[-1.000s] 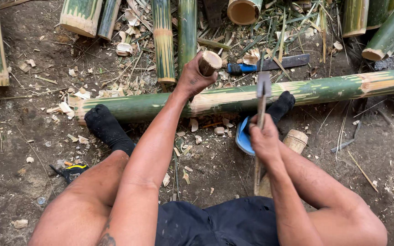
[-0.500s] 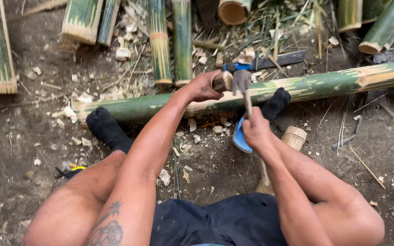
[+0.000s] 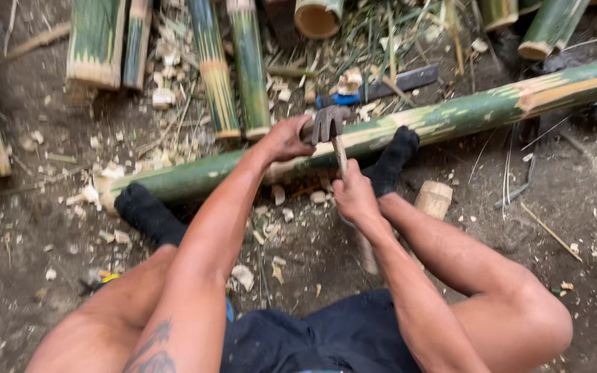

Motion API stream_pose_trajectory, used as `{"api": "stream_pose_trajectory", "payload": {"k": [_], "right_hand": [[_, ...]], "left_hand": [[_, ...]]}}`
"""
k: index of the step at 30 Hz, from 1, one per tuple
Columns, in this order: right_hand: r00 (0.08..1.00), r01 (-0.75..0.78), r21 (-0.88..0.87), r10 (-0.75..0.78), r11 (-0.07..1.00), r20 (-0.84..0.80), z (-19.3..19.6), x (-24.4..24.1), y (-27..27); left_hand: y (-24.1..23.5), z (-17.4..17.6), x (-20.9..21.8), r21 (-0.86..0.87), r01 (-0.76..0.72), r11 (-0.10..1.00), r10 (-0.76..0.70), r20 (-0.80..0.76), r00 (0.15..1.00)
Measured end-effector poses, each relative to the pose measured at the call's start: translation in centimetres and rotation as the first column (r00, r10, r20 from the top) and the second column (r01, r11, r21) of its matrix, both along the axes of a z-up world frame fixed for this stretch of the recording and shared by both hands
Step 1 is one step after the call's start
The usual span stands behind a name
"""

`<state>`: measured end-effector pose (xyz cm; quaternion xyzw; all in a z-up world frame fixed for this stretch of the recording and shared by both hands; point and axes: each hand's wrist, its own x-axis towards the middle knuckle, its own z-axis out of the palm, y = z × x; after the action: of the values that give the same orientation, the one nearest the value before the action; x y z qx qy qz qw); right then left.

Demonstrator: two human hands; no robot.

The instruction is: The person uses a hammer and a wooden mallet to carve a hole into a bamboo pole. They repeatedly strike the mallet to deepen the hole, then insert a bamboo segment to test the fit.

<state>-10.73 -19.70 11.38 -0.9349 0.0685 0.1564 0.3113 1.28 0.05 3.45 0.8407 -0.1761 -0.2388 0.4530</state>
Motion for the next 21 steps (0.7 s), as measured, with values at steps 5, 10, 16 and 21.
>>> {"api": "stream_pose_trajectory", "payload": {"k": [5,10,16,21], "right_hand": [[0.777,-0.257,0.076,0.16,0.963,0.608,5.3,0.3,-8.4],[0.697,0.194,0.571,-0.521,0.798,0.492,11.2,2.1,-9.6],[0.986,0.054,0.076,-0.065,0.996,0.151,-1.2,-0.7,1.5],[0.954,-0.035,0.158,-0.014,0.987,0.299,2.6,-1.0,-5.5]], "left_hand": [[0.4,0.2,-0.1,-0.196,-0.022,0.98,0.004,-0.091,0.996],[0.4,-1.9,0.0,-0.14,0.023,0.99,-0.036,-0.09,0.995],[0.8,-3.0,-0.3,-0.176,0.024,0.984,-0.029,-0.026,0.999],[0.7,-1.6,-1.5,-0.134,-0.055,0.989,0.044,-0.084,0.995]]}}
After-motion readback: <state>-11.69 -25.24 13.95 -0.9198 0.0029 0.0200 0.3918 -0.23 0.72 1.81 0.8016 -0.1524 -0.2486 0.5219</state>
